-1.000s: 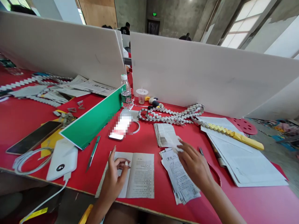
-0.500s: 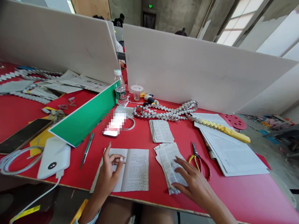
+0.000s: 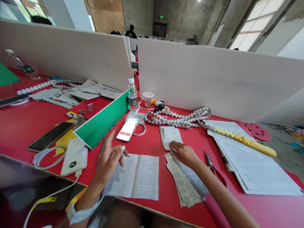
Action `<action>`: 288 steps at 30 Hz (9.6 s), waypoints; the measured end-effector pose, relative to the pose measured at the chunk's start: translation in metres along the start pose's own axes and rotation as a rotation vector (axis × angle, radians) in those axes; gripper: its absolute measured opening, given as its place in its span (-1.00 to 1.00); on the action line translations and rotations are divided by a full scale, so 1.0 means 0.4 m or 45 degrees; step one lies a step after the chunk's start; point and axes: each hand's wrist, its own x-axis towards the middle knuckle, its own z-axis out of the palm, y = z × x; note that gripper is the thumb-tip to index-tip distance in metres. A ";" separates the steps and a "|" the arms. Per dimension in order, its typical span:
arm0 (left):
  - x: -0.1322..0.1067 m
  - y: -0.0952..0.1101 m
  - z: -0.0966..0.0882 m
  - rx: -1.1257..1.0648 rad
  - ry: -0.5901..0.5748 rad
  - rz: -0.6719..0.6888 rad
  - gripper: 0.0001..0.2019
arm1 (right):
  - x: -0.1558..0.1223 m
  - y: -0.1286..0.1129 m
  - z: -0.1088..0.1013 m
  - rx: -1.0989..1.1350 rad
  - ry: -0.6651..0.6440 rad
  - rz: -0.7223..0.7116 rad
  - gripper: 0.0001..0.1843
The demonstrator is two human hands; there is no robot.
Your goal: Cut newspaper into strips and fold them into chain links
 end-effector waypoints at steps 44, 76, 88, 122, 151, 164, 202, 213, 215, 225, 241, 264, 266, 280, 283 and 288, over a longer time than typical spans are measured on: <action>0.218 -0.073 0.050 -0.168 -0.141 -0.314 -0.19 | -0.110 -0.075 -0.062 -0.207 0.300 -0.010 -0.23; 0.208 -0.106 0.075 0.151 -0.583 -0.082 -0.57 | -0.007 -0.057 -0.033 0.027 -0.034 0.158 -0.52; 0.201 -0.129 0.093 0.294 -0.665 -0.052 -0.65 | 0.009 -0.059 -0.015 0.336 0.180 0.560 -0.78; 0.198 -0.149 0.093 0.506 -0.691 0.061 -0.68 | -0.170 -0.150 -0.108 0.107 0.104 0.141 -0.57; 0.193 -0.149 0.092 0.750 -0.643 0.227 -0.68 | -0.201 -0.122 -0.137 0.086 0.558 0.138 -0.63; 0.198 -0.162 0.090 0.721 -0.628 0.212 -0.71 | -0.331 -0.208 -0.072 0.142 0.430 0.148 -0.60; -0.267 -0.052 0.004 1.110 -0.244 1.549 -0.64 | -0.177 -0.459 -0.188 0.304 0.718 -0.219 -0.56; -0.282 0.010 -0.089 1.126 0.187 1.497 -0.73 | -0.135 -0.584 -0.094 0.851 0.894 0.146 -0.57; -0.285 0.018 -0.069 1.107 0.271 1.568 -0.70 | -0.112 -0.612 -0.088 1.039 0.892 0.305 -0.72; -0.308 -0.068 -0.033 1.377 -0.136 1.382 -0.48 | -0.029 -0.648 -0.015 2.312 0.945 1.153 -0.67; -0.245 -0.155 -0.131 1.418 -0.162 1.419 -0.65 | -0.065 -0.564 0.015 2.037 0.951 1.041 -0.53; -0.189 -0.172 -0.114 1.473 -0.165 1.438 -0.68 | -0.090 -0.518 0.040 1.163 0.770 1.023 -0.66; -0.189 -0.175 -0.116 1.458 -0.219 1.434 -0.68 | -0.088 -0.512 0.044 1.151 0.771 0.980 -0.65; -0.202 -0.098 -0.138 1.431 -0.350 1.596 -0.68 | -0.083 -0.443 0.021 0.872 0.620 0.698 -0.58; -0.221 -0.065 -0.139 1.450 -0.352 1.610 -0.68 | -0.075 -0.423 0.010 0.760 0.545 0.601 -0.57; -0.222 -0.069 -0.133 1.460 -0.370 1.623 -0.68 | -0.041 -0.370 0.008 0.590 0.323 0.411 -0.56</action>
